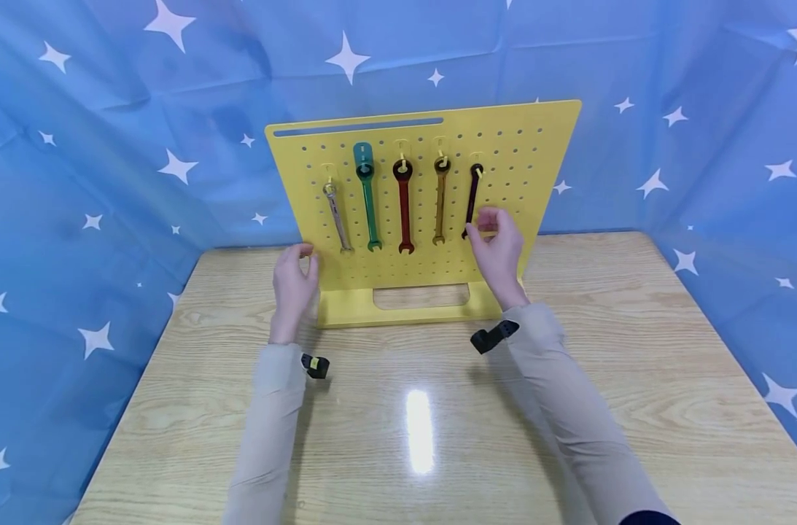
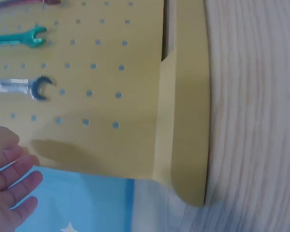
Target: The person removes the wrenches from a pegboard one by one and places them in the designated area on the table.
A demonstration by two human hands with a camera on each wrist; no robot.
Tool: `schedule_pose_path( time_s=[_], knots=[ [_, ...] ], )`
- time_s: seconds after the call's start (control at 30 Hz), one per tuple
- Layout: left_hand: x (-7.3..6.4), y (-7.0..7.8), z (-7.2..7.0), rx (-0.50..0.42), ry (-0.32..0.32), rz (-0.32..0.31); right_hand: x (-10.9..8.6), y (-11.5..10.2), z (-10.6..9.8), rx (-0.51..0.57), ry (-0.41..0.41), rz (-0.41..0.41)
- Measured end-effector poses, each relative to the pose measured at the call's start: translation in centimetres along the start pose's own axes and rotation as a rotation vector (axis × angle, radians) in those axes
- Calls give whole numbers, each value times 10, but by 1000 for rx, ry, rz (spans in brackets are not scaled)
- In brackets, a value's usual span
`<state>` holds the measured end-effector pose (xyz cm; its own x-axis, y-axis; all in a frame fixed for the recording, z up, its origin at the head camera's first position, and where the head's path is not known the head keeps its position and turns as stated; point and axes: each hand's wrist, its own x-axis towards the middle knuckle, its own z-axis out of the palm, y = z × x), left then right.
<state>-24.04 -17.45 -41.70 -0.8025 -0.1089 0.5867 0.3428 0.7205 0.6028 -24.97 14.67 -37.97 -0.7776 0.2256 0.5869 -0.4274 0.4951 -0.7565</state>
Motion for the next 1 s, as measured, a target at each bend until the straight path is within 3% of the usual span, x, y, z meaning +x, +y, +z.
schedule_pose_path(
  time_s=[0.23, 0.5, 0.7, 1.0],
  knots=[
    [10, -9, -1, -222, 16, -176, 6, -2, 13, 58, 104, 42],
    [16, -20, -1, -426, -63, -388, 10, -3, 20, 50, 163, 84],
    [20, -25, 1, -475, -100, -449, 12, -4, 24, 45, 186, 112],
    [22, -26, 4, -524, -93, -458, 12, -2, 27, 9, 215, 119]
  ],
)
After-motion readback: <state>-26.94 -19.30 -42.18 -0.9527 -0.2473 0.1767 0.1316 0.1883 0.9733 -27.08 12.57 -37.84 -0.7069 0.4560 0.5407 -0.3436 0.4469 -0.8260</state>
